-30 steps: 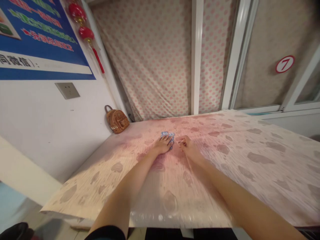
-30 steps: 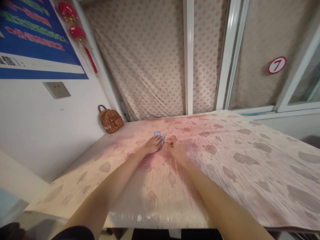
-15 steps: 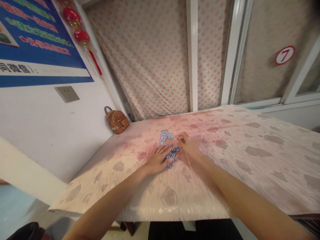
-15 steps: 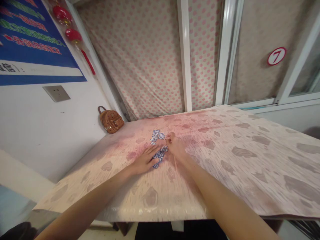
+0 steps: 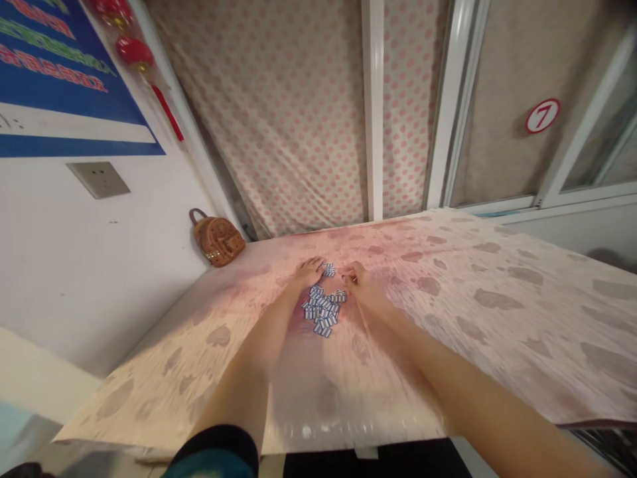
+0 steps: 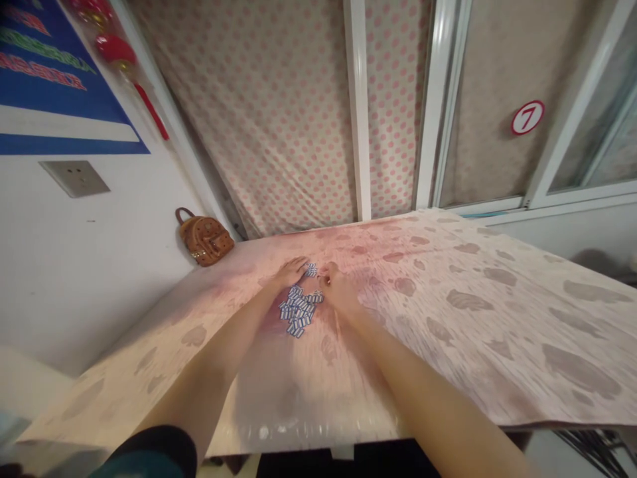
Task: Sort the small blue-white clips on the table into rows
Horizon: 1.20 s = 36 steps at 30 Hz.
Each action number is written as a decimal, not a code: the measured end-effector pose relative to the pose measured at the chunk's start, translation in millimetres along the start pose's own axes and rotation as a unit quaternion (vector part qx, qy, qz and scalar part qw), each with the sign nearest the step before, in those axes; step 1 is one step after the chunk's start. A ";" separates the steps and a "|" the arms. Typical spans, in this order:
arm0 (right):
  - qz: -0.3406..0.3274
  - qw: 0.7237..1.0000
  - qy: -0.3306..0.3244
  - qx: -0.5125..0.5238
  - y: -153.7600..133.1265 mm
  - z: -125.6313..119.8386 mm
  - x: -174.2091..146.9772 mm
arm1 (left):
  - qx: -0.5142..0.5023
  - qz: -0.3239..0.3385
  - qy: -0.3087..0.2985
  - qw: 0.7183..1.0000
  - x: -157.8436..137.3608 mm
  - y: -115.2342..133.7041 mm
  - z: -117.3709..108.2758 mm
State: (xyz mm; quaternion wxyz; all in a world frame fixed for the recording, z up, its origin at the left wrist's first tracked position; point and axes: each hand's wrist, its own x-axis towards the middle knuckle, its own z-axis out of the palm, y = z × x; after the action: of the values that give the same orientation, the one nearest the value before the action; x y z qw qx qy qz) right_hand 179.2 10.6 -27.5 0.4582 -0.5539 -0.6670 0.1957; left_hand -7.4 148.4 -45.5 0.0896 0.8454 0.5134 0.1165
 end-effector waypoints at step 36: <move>-0.009 0.999 -0.012 -0.034 -5.0 3.7 -1.4 | -0.132 0.022 0.063 0.989 -29.6 -15.4 -6.9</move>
State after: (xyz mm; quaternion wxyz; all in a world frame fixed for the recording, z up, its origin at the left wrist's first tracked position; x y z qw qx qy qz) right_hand 173.3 8.8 -26.1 0.4328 -0.5610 -0.6837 0.1747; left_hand -35.6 129.4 -46.1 0.1654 0.8279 0.4798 0.2388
